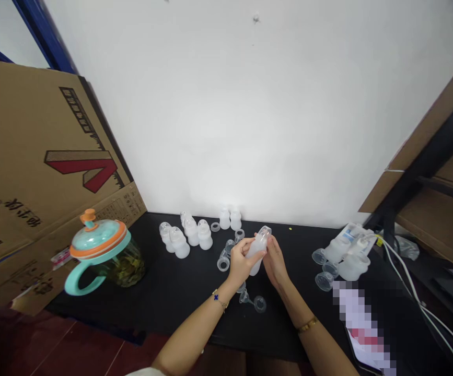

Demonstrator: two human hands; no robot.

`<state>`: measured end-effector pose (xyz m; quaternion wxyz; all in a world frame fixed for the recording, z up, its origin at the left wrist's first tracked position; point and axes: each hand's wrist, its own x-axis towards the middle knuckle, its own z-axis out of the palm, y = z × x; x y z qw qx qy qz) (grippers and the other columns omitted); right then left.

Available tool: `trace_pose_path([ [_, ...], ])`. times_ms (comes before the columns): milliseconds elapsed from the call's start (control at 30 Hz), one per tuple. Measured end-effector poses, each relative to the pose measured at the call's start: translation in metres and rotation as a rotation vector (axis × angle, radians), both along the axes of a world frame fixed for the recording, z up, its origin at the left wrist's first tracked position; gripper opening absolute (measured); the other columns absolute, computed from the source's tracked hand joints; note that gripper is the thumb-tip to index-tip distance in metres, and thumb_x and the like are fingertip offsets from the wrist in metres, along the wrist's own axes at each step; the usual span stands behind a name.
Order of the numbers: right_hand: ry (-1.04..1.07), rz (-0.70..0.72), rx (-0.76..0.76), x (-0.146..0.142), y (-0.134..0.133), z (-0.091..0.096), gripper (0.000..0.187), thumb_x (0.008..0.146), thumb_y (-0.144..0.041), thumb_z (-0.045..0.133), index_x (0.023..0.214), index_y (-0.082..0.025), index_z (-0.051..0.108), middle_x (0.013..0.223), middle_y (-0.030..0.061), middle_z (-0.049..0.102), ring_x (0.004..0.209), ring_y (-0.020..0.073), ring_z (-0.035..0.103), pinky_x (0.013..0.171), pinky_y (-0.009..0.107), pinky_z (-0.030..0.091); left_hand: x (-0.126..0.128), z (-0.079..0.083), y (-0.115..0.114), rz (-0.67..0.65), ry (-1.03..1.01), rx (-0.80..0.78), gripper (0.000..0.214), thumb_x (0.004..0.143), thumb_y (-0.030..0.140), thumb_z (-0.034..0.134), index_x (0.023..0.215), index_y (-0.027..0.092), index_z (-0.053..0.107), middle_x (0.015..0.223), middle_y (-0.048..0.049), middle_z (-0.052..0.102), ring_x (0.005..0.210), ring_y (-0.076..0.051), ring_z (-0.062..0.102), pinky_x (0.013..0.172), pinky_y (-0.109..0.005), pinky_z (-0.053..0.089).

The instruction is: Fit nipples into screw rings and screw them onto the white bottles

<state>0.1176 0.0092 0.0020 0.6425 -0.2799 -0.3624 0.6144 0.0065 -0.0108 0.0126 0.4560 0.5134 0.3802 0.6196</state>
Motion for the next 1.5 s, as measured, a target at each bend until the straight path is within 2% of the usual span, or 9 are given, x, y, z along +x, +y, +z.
trace_pose_path([
  [200,0.006,0.015,-0.003,-0.0003,-0.0008,0.0016,0.048,0.080,-0.062,0.071,0.114,-0.027,0.068,0.119,0.0063,0.073,0.115,0.0286,0.064,0.096,0.044,0.051,-0.0005,0.0012,0.0010,-0.033,-0.033,-0.036,0.044,0.068,0.038,0.085,0.099,0.014,0.066,0.096,-0.0118,0.078,0.085,-0.027,0.075,0.076,-0.033,0.060],
  [467,0.035,0.038,-0.002,-0.0016,0.0004,-0.0014,0.047,0.081,-0.059,0.070,0.117,-0.028,0.070,0.129,0.0057,0.068,0.120,0.0278,0.061,0.101,0.044,0.049,0.0004,0.0042,0.0013,-0.061,-0.111,-0.059,0.043,0.065,0.040,0.086,0.091,0.016,0.062,0.082,-0.0076,0.078,0.072,-0.024,0.074,0.068,-0.032,0.058],
  [567,0.027,0.057,-0.009,-0.0021,0.0004,-0.0022,0.049,0.083,-0.061,0.067,0.119,-0.027,0.070,0.134,0.0056,0.065,0.124,0.0268,0.058,0.104,0.042,0.048,0.0005,0.0023,0.0018,-0.060,-0.106,-0.063,0.044,0.065,0.041,0.086,0.092,0.016,0.061,0.086,-0.0084,0.079,0.075,-0.025,0.075,0.069,-0.032,0.059],
  [867,0.003,0.054,-0.023,-0.0036,0.0002,-0.0023,0.054,0.081,-0.067,0.065,0.119,-0.029,0.071,0.130,0.0055,0.068,0.126,0.0275,0.058,0.104,0.044,0.047,-0.0007,-0.0014,0.0035,-0.026,-0.035,-0.030,0.042,0.065,0.039,0.085,0.090,0.017,0.061,0.090,-0.0089,0.078,0.081,-0.026,0.075,0.072,-0.033,0.059],
  [1133,0.012,0.084,-0.026,-0.0014,-0.0002,-0.0021,0.055,0.081,-0.067,0.066,0.119,-0.027,0.072,0.126,0.0065,0.070,0.122,0.0294,0.060,0.102,0.045,0.048,-0.0011,0.0031,0.0007,-0.019,-0.023,-0.032,0.041,0.065,0.036,0.086,0.093,0.016,0.064,0.100,-0.0109,0.078,0.089,-0.028,0.075,0.076,-0.034,0.060],
  [1500,0.046,0.077,-0.043,-0.0027,-0.0007,-0.0018,0.053,0.086,-0.063,0.062,0.127,-0.029,0.067,0.131,0.0044,0.067,0.120,0.0295,0.060,0.102,0.045,0.048,0.0015,0.0009,0.0001,-0.008,-0.011,-0.012,0.039,0.067,0.031,0.085,0.096,0.016,0.064,0.099,-0.0105,0.078,0.092,-0.028,0.075,0.079,-0.033,0.058],
])
